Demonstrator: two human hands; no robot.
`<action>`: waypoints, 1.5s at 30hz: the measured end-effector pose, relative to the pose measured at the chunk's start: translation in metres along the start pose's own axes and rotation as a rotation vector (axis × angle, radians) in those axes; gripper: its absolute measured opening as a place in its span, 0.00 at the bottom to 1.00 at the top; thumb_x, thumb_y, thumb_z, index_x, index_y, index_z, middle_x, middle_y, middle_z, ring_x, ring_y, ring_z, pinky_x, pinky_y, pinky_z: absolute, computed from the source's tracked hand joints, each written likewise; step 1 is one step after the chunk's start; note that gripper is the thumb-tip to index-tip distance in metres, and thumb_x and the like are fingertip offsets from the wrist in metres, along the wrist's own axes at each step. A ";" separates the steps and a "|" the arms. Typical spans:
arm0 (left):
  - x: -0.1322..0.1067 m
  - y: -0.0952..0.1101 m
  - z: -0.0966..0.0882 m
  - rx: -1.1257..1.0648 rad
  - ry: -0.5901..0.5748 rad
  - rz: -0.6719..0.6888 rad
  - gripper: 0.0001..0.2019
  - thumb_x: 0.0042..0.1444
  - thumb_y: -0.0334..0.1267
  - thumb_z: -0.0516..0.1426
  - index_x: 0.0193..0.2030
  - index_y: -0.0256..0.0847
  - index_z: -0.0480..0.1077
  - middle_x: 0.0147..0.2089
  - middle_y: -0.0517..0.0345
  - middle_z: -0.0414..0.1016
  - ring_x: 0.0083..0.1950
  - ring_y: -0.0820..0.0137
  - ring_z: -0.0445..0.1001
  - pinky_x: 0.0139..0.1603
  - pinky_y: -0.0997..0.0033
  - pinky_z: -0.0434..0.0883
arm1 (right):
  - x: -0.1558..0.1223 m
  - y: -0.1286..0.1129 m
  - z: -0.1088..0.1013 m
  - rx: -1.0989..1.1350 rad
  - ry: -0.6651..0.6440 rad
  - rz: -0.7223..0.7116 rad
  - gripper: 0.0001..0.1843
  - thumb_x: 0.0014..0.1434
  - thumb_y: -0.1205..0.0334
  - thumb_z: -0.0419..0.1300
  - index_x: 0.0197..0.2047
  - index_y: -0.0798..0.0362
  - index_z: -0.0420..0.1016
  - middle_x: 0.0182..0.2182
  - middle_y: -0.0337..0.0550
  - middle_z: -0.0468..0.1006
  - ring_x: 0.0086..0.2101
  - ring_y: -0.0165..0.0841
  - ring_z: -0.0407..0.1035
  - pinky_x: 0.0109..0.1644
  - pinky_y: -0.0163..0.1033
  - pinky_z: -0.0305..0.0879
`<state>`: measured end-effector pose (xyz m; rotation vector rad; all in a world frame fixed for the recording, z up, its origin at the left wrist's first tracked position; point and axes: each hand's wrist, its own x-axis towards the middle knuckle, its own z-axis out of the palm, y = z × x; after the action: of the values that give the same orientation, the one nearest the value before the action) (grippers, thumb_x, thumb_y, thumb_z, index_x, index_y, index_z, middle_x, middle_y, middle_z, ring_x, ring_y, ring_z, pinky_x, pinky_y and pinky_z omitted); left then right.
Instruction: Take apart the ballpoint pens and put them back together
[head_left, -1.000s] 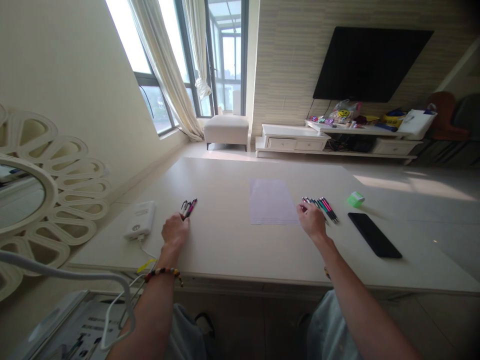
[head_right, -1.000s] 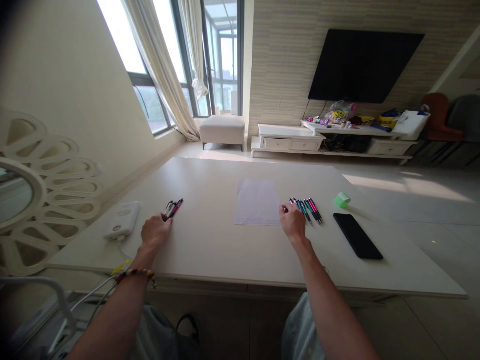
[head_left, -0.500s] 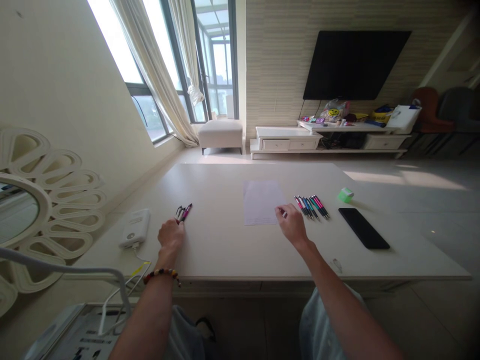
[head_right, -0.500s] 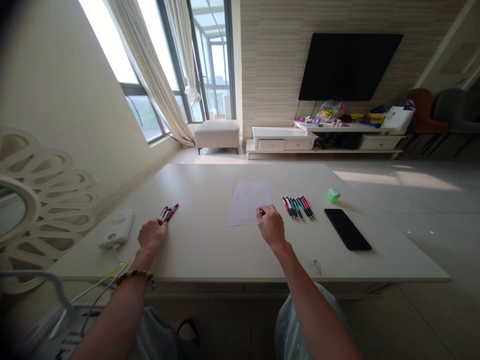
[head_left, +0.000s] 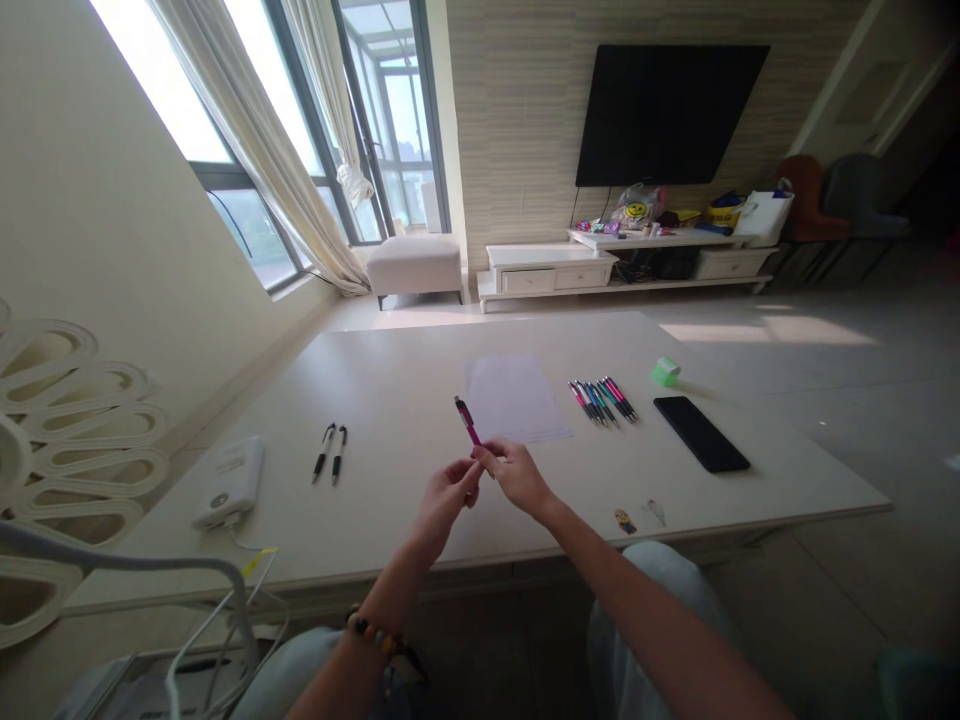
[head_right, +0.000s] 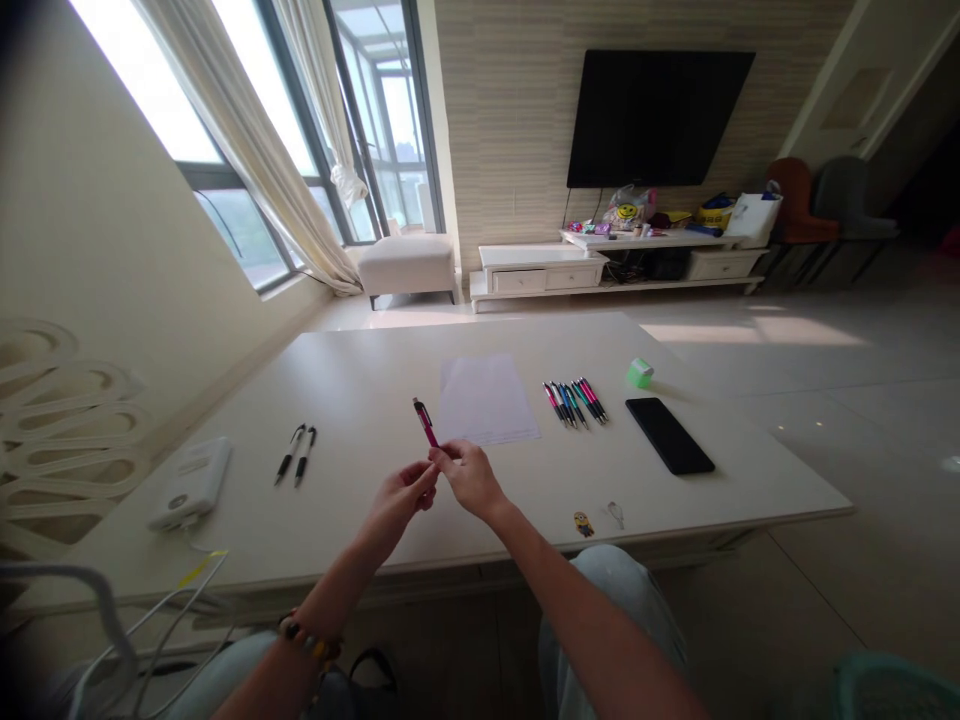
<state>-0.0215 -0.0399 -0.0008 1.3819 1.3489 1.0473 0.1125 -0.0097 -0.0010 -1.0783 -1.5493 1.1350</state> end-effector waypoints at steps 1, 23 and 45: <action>-0.001 0.002 0.003 0.120 0.084 0.090 0.23 0.52 0.54 0.54 0.43 0.36 0.70 0.30 0.53 0.71 0.29 0.71 0.69 0.30 0.71 0.67 | 0.000 0.000 -0.003 -0.033 0.014 0.011 0.20 0.56 0.47 0.54 0.34 0.56 0.75 0.26 0.42 0.74 0.28 0.30 0.66 0.34 0.35 0.61; -0.002 0.009 -0.030 0.970 -0.114 0.565 0.12 0.61 0.32 0.46 0.35 0.42 0.69 0.33 0.57 0.72 0.37 0.69 0.67 0.39 0.69 0.59 | -0.022 -0.004 -0.018 -0.297 -0.207 -0.201 0.16 0.57 0.48 0.54 0.32 0.51 0.74 0.27 0.42 0.73 0.28 0.31 0.63 0.32 0.35 0.55; 0.001 0.002 -0.023 1.036 0.055 0.636 0.11 0.63 0.35 0.46 0.38 0.42 0.70 0.33 0.56 0.74 0.36 0.69 0.69 0.45 0.64 0.57 | -0.014 0.001 -0.019 0.005 -0.111 -0.002 0.16 0.52 0.50 0.59 0.34 0.55 0.73 0.27 0.42 0.77 0.22 0.27 0.67 0.27 0.34 0.64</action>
<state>-0.0431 -0.0382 0.0058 2.6877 1.6114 0.7499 0.1341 -0.0194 -0.0007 -1.0249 -1.6318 1.2144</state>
